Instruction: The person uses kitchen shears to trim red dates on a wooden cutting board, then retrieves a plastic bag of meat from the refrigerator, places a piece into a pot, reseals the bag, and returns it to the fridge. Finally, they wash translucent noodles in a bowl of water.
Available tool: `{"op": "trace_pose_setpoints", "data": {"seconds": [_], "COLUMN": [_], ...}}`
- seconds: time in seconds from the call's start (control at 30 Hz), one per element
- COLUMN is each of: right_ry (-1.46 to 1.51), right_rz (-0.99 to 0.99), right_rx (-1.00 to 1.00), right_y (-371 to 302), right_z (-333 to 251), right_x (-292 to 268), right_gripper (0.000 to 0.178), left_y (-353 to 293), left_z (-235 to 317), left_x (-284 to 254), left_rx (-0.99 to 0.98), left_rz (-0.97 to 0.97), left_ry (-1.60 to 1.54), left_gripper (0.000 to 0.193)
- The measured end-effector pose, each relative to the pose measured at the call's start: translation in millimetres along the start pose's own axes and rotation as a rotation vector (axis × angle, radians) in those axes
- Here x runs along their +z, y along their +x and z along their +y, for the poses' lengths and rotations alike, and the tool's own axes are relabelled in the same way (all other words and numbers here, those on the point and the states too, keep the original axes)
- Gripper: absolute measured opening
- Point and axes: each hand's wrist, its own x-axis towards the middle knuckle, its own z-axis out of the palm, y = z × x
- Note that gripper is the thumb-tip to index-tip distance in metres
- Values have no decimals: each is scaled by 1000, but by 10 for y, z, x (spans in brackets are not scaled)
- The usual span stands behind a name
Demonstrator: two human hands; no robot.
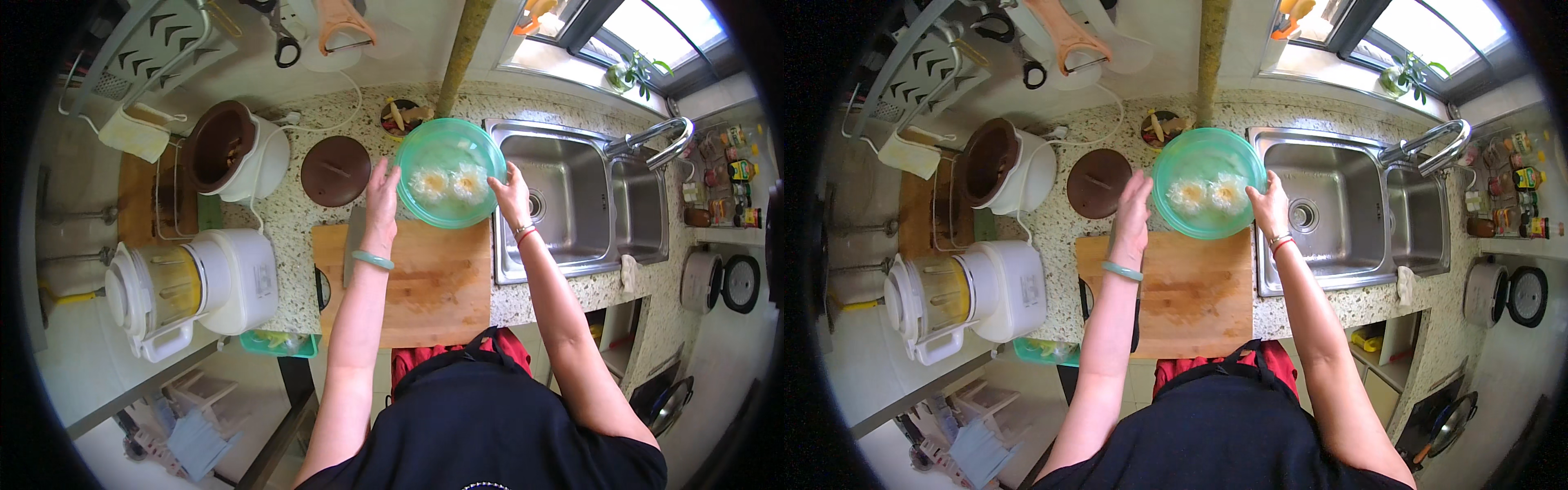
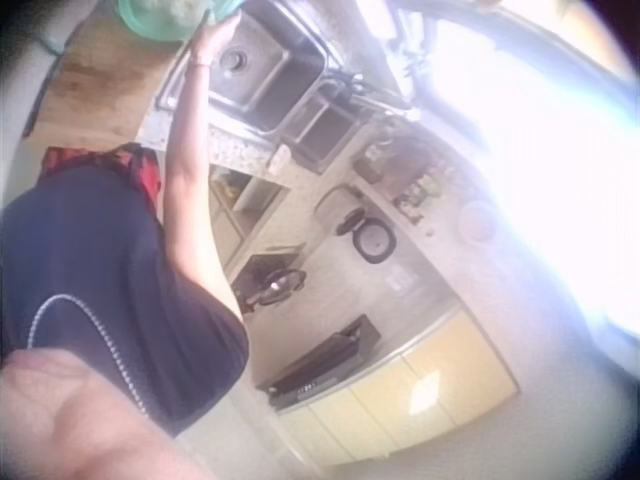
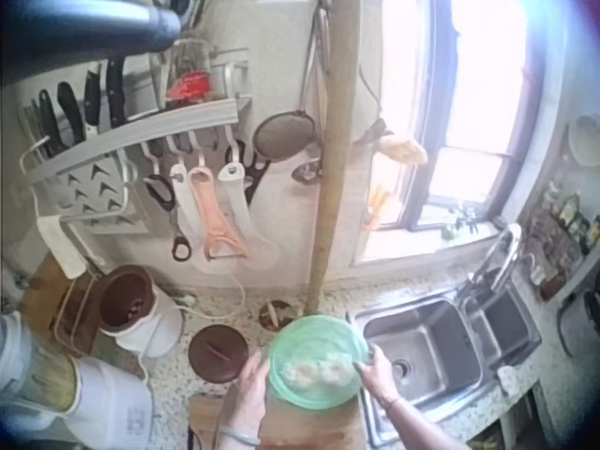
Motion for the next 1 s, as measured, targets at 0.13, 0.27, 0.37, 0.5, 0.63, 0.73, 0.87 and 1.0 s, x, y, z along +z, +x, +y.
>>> {"op": "trace_pose_setpoints", "data": {"seconds": [0.13,0.27,0.37,0.5,0.63,0.73,0.87,1.0], "right_ry": [137,143,158,161,196,248,357,285], "right_rz": [-80,-31,-13,10,-40,-93,-174,-275], "right_rx": [78,58,47,26,-22,-56,-59,-13], "right_y": [34,41,13,-14,-74,-172,-366,-647], "right_z": [112,169,152,70,-69,-79,-52,-21], "right_x": [69,73,76,-22,-227,-360,-474,-570], "right_gripper": [49,46,45,44,44,43,42,43], "left_y": [93,84,115,-98,-386,-601,-888,-1267], "left_z": [-391,-304,-311,-108,130,156,41,-70], "left_x": [42,165,117,193,212,172,82,10], "left_rx": [-32,-50,-55,-36,-45,-46,-39,-81], "left_rz": [11,23,35,29,23,27,-2,77], "left_ry": [-23,-154,-140,-165,-216,-230,-242,-244], "left_gripper": [70,66,67,65,61,57,57,58]}}
